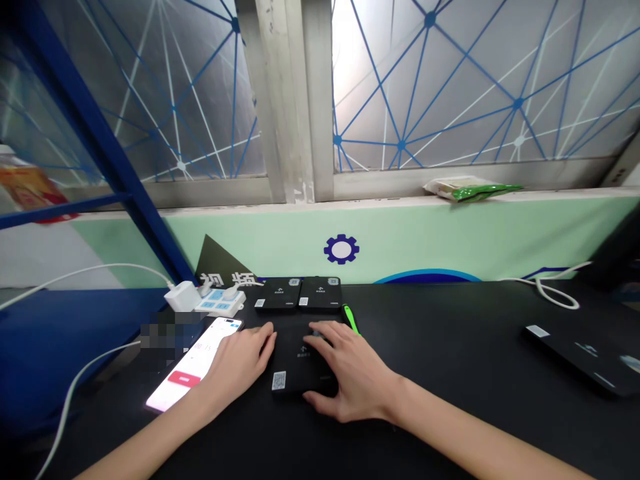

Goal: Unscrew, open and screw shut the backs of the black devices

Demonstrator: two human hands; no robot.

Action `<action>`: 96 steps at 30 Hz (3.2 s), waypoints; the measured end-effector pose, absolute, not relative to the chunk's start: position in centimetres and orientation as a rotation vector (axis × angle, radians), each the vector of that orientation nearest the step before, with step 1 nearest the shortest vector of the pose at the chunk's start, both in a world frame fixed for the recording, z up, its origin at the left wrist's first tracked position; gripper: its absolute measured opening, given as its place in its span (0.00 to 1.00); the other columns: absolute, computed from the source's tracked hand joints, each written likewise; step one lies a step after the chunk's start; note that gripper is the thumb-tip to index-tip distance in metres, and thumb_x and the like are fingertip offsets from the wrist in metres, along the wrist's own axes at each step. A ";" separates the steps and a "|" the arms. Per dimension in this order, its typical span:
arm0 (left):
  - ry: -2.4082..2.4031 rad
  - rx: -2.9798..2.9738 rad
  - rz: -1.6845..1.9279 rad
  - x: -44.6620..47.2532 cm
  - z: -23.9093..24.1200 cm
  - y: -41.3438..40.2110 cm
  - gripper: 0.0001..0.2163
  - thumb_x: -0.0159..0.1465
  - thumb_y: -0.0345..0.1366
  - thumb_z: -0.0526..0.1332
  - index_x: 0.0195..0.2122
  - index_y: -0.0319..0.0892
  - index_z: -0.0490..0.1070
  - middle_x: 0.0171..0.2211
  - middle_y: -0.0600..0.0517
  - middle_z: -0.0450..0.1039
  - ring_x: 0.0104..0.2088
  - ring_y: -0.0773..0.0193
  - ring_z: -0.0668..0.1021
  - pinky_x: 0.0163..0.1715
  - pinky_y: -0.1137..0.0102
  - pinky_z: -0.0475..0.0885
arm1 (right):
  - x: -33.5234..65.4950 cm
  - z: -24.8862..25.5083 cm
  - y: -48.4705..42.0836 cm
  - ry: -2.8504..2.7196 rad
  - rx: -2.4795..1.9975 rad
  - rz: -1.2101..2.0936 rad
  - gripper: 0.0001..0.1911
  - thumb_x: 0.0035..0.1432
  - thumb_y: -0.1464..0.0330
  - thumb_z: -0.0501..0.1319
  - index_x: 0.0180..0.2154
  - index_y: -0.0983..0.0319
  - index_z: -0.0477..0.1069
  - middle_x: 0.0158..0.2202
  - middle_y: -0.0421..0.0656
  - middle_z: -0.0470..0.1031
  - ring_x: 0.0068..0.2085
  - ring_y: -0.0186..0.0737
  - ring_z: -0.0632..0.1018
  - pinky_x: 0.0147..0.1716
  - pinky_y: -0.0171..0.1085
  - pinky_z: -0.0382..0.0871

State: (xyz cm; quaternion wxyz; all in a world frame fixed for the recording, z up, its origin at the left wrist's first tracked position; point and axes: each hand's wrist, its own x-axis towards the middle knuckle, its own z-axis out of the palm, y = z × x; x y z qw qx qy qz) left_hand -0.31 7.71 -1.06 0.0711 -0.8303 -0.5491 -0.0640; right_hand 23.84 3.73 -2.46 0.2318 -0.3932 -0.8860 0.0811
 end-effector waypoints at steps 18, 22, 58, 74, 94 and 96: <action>-1.466 -2.577 -0.308 -1.0 -3.5 8.1 0.20 0.70 0.31 0.47 0.61 0.37 0.65 0.59 0.39 0.68 0.57 0.47 0.71 0.53 0.54 0.67 | 21.8 -2.3 5.7 -2.516 -1.035 0.282 0.53 0.48 0.45 0.66 0.64 0.71 0.58 0.59 0.61 0.63 0.57 0.62 0.65 0.57 0.57 0.61; -1.450 -2.582 -0.326 -1.1 -3.3 8.2 0.19 0.70 0.31 0.47 0.60 0.37 0.66 0.59 0.39 0.69 0.56 0.48 0.73 0.52 0.54 0.69 | 22.1 -1.5 5.3 -2.469 -1.010 0.286 0.51 0.49 0.46 0.66 0.66 0.68 0.56 0.60 0.60 0.62 0.58 0.62 0.64 0.58 0.59 0.59; -1.464 -2.629 -0.314 -0.9 -3.0 8.3 0.21 0.72 0.35 0.44 0.61 0.35 0.65 0.59 0.38 0.68 0.58 0.47 0.71 0.53 0.53 0.69 | 36.0 -2.4 12.8 -2.486 -1.420 0.079 0.39 0.57 0.53 0.64 0.65 0.65 0.62 0.62 0.59 0.64 0.60 0.62 0.66 0.59 0.57 0.60; -1.467 -2.644 -0.347 -0.8 -3.4 8.4 0.20 0.72 0.36 0.46 0.61 0.37 0.65 0.59 0.39 0.68 0.58 0.46 0.71 0.53 0.53 0.70 | 33.4 -3.9 13.2 -2.455 -1.400 -0.158 0.24 0.67 0.63 0.55 0.62 0.60 0.66 0.61 0.53 0.69 0.61 0.58 0.69 0.59 0.56 0.63; -1.376 -2.654 -0.521 0.0 -3.9 9.0 0.23 0.71 0.38 0.51 0.66 0.45 0.56 0.71 0.46 0.48 0.69 0.49 0.54 0.63 0.50 0.59 | 28.6 -2.8 8.3 -2.265 -1.332 -0.149 0.14 0.63 0.61 0.59 0.48 0.61 0.72 0.44 0.49 0.74 0.44 0.50 0.74 0.44 0.47 0.72; -1.374 -2.652 -0.488 0.0 -3.9 9.2 0.22 0.71 0.39 0.50 0.66 0.44 0.57 0.71 0.46 0.49 0.69 0.49 0.53 0.64 0.49 0.57 | 28.3 -3.0 7.9 -2.265 -1.339 -0.103 0.13 0.64 0.61 0.59 0.47 0.60 0.72 0.44 0.49 0.73 0.44 0.49 0.75 0.41 0.45 0.73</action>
